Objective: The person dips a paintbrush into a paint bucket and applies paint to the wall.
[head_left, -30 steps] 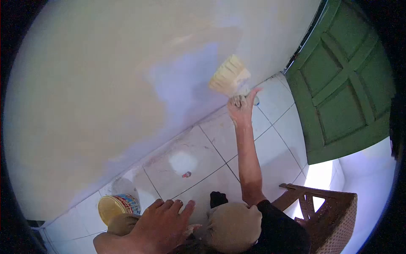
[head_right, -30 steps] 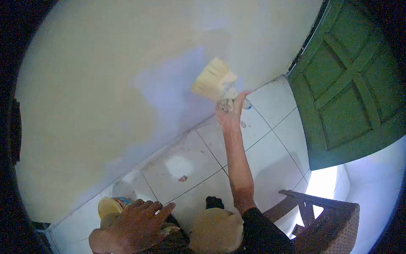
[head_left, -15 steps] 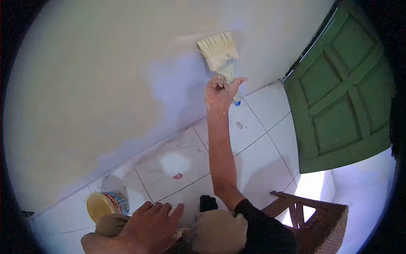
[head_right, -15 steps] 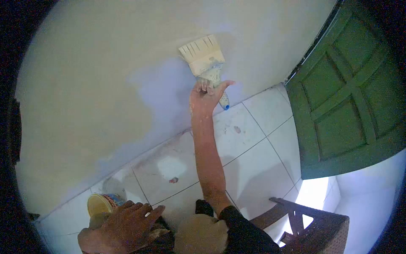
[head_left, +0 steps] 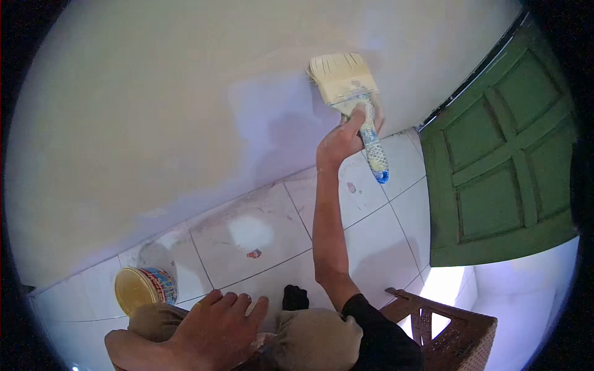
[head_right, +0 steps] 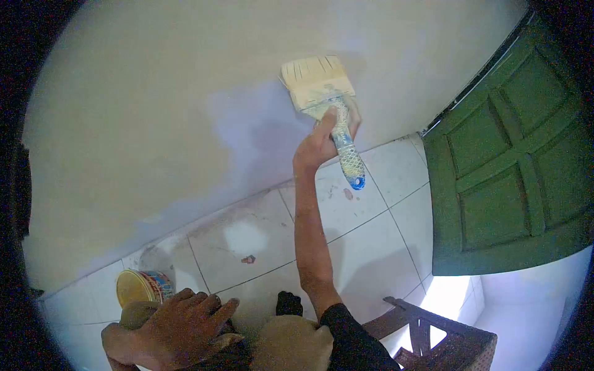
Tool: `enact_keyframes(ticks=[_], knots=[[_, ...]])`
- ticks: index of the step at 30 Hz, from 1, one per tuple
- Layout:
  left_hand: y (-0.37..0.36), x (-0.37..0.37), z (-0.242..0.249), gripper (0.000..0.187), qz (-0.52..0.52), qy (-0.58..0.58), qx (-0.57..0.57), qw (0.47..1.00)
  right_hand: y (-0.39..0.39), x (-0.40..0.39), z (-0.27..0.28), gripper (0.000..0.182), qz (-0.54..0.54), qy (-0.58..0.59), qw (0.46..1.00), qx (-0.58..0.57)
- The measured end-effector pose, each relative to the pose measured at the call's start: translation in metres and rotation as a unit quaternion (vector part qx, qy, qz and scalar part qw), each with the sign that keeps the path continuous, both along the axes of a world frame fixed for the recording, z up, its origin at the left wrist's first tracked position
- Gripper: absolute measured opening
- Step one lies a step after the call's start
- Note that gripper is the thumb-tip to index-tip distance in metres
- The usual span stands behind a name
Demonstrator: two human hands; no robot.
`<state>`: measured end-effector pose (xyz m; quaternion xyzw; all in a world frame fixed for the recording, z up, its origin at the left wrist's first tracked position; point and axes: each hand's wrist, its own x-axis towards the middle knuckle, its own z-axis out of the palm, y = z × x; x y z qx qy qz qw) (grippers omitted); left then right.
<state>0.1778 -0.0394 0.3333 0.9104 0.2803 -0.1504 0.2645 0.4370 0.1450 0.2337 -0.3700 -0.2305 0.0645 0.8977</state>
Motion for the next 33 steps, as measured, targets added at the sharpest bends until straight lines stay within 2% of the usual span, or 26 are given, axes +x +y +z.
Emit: enact_keyframes(ticks=[2,3,5,8,12,14,18,20,21,22,24,25,26,28,29,30,31,32,33], knots=[[0.002,0.0,0.002,0.051,0.0,0.005,-0.003,1.0,0.004,0.016,-0.012,0.023,-0.004,-0.193,0.979,-0.063],[0.002,0.0,0.002,0.051,0.001,0.008,-0.008,1.0,0.003,0.017,-0.013,0.023,-0.004,-0.194,0.979,-0.062],[0.003,-0.002,0.001,0.051,0.005,0.01,-0.014,1.0,-0.004,0.013,-0.004,0.021,0.059,-0.098,0.991,-0.075],[-0.002,-0.005,-0.001,0.052,-0.003,-0.013,0.012,1.0,-0.005,0.015,-0.01,0.019,0.061,-0.136,0.983,-0.104],[-0.002,-0.004,0.003,0.051,-0.008,-0.005,0.02,1.0,0.002,0.038,-0.027,0.019,0.095,-0.101,0.988,-0.066],[-0.001,-0.003,0.003,0.051,-0.008,0.002,0.01,1.0,0.007,0.053,-0.041,0.019,0.106,-0.167,0.977,-0.077],[-0.001,-0.006,0.003,0.049,0.005,-0.013,0.007,1.0,0.005,0.057,-0.042,0.019,0.107,-0.125,0.984,-0.074],[0.0,-0.007,0.001,0.048,-0.002,-0.029,0.015,0.999,-0.002,0.054,-0.04,0.018,0.088,-0.204,0.969,-0.11],[0.0,-0.007,-0.001,0.048,-0.005,-0.022,0.02,1.0,0.0,0.057,-0.044,0.017,0.096,-0.138,0.981,-0.097],[-0.001,-0.006,-0.001,0.048,-0.009,-0.014,0.023,1.0,0.001,0.059,-0.051,0.017,0.095,-0.139,0.981,-0.097],[0.0,-0.003,0.001,0.048,-0.011,-0.003,0.013,1.0,0.004,0.058,-0.065,0.017,0.07,-0.216,0.964,-0.137],[0.0,-0.002,0.002,0.049,-0.012,0.009,0.003,1.0,-0.007,0.05,-0.053,0.017,0.121,-0.166,0.969,-0.136],[-0.001,-0.005,0.0,0.049,-0.012,0.009,0.004,1.0,-0.006,0.052,-0.056,0.017,0.12,-0.166,0.969,-0.136],[-0.006,-0.011,-0.005,0.049,-0.021,-0.058,0.097,0.993,-0.002,0.06,-0.068,0.016,0.046,-0.21,0.965,-0.151],[-0.005,-0.009,-0.003,0.049,-0.022,-0.058,0.097,0.993,-0.001,0.057,-0.073,0.016,0.054,-0.219,0.96,-0.167],[-0.001,-0.005,0.001,0.049,-0.016,-0.029,0.049,0.998,-0.004,0.058,-0.074,0.016,0.053,-0.218,0.96,-0.166],[0.0,-0.002,0.004,0.049,-0.009,-0.001,0.0,1.0,-0.009,0.059,-0.072,0.016,0.076,-0.195,0.964,-0.163],[-0.001,-0.003,0.003,0.049,-0.009,-0.001,0.0,1.0,-0.012,0.058,-0.069,0.016,0.1,-0.171,0.967,-0.159],[-0.002,-0.004,0.002,0.049,-0.004,-0.01,0.011,1.0,-0.012,0.052,-0.066,0.015,0.115,-0.096,0.979,-0.141]])
